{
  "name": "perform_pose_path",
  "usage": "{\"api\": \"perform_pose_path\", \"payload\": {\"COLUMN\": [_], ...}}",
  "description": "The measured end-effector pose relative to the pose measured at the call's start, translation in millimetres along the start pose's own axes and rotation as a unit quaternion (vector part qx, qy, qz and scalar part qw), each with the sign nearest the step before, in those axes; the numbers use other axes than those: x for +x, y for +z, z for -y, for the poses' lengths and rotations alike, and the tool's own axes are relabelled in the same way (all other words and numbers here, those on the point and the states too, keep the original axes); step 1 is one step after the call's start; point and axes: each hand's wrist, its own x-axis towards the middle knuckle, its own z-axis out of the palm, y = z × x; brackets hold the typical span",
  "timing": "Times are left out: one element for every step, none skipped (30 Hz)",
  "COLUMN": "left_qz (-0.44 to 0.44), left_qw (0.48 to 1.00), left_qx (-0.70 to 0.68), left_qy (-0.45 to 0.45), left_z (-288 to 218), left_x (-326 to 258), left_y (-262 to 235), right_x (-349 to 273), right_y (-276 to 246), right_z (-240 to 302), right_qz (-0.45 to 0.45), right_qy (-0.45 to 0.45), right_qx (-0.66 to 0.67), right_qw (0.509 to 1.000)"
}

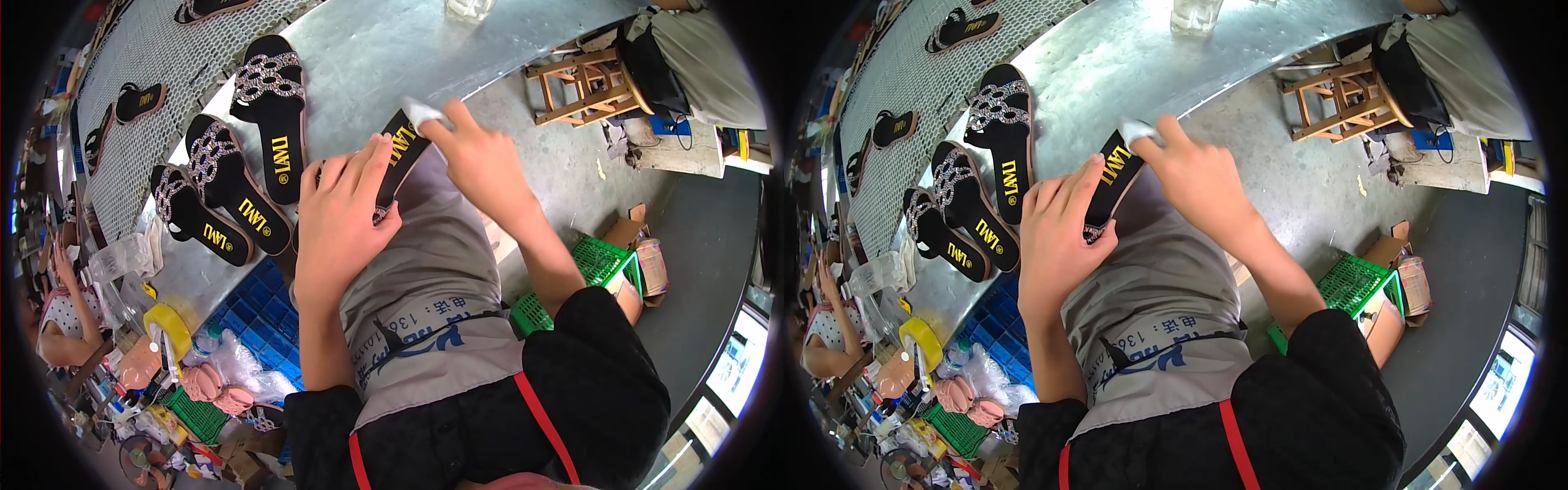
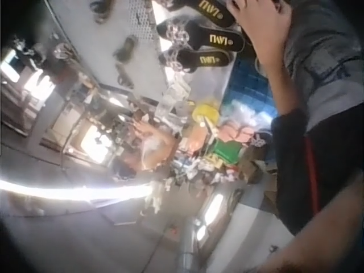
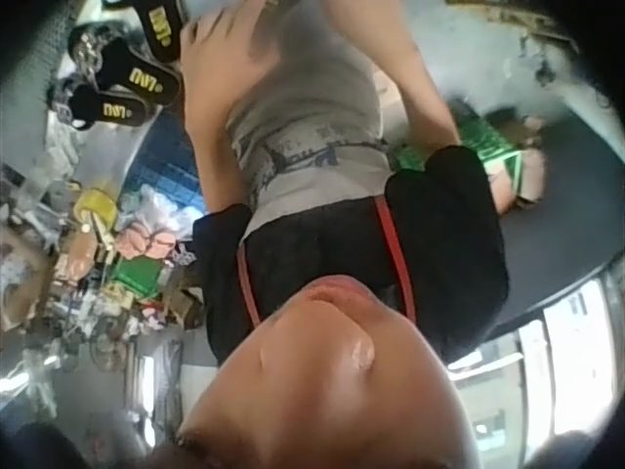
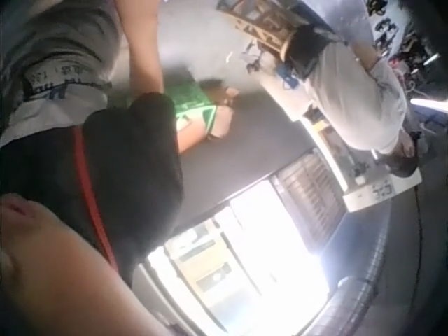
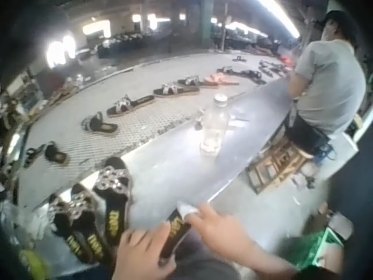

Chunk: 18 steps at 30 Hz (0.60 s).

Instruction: Cleaning finished sandals with a cloth and solvent at a manufacturing station.

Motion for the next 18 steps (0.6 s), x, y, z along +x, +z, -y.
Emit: {"api": "perform_pose_path", "payload": {"left_qz": [-0.002, -0.002, 0.002, 0.006, 0.001, -0.003, -0.006, -0.008, -0.009, -0.004, 0.0, -0.001, 0.025, 0.051, 0.051, 0.021, -0.008, -0.031], "left_qw": [1.0, 1.0, 1.0, 1.0, 1.0, 1.0, 1.0, 1.0, 1.0, 0.998, 0.995, 0.995, 0.993, 0.989, 0.989, 0.989, 0.987, 0.986], "left_qx": [0.0, 0.0, 0.005, 0.009, 0.011, 0.004, -0.005, -0.007, -0.009, 0.034, 0.075, 0.078, 0.053, 0.025, 0.025, -0.021, -0.066, -0.061], "left_qy": [0.005, 0.004, -0.002, -0.008, -0.008, -0.015, -0.021, -0.02, -0.024, -0.043, -0.058, -0.06, -0.101, -0.137, -0.136, -0.142, -0.147, -0.149], "left_z": [-1, -1, -1, -2, 0, 0, -1, -2, -5, -10, -12, -16, -20, -21, -23, -24, -27, -34], "left_x": [0, 0, 0, -1, 0, -2, -3, -2, -3, -2, 0, 5, 11, 15, 14, 9, 3, -2], "left_y": [0, -1, -1, -1, -1, 1, 1, 3, 2, 2, 1, -2, -8, -12, -15, -18, -22, -25], "right_x": [4, 5, 4, 2, -4, -19, -34, -47, -62, -74, -82, -89, -94, -94, -94, -93, -92, -90], "right_y": [-2, -4, -7, -9, -11, -13, -14, -16, -17, -16, -11, -3, 4, 12, 14, 16, 16, 13], "right_z": [-1, -1, -2, -3, -4, -3, -3, -5, -3, 0, 4, 6, 8, 13, 18, 24, 31, 39], "right_qz": [-0.001, 0.0, 0.011, 0.022, 0.019, 0.043, 0.069, 0.07, 0.074, 0.078, 0.081, 0.071, 0.061, 0.038, 0.037, 0.034, 0.032, 0.033], "right_qy": [-0.018, -0.018, -0.014, -0.01, -0.013, 0.019, 0.052, 0.047, 0.076, 0.106, 0.106, 0.106, 0.106, 0.112, 0.112, 0.127, 0.14, 0.138], "right_qx": [-0.021, -0.02, -0.023, -0.027, -0.028, -0.035, -0.042, -0.047, -0.019, 0.01, 0.007, 0.075, 0.144, 0.24, 0.24, 0.3, 0.36, 0.362], "right_qw": [1.0, 1.0, 1.0, 0.999, 0.999, 0.998, 0.995, 0.995, 0.994, 0.991, 0.991, 0.989, 0.982, 0.963, 0.964, 0.945, 0.922, 0.921]}}
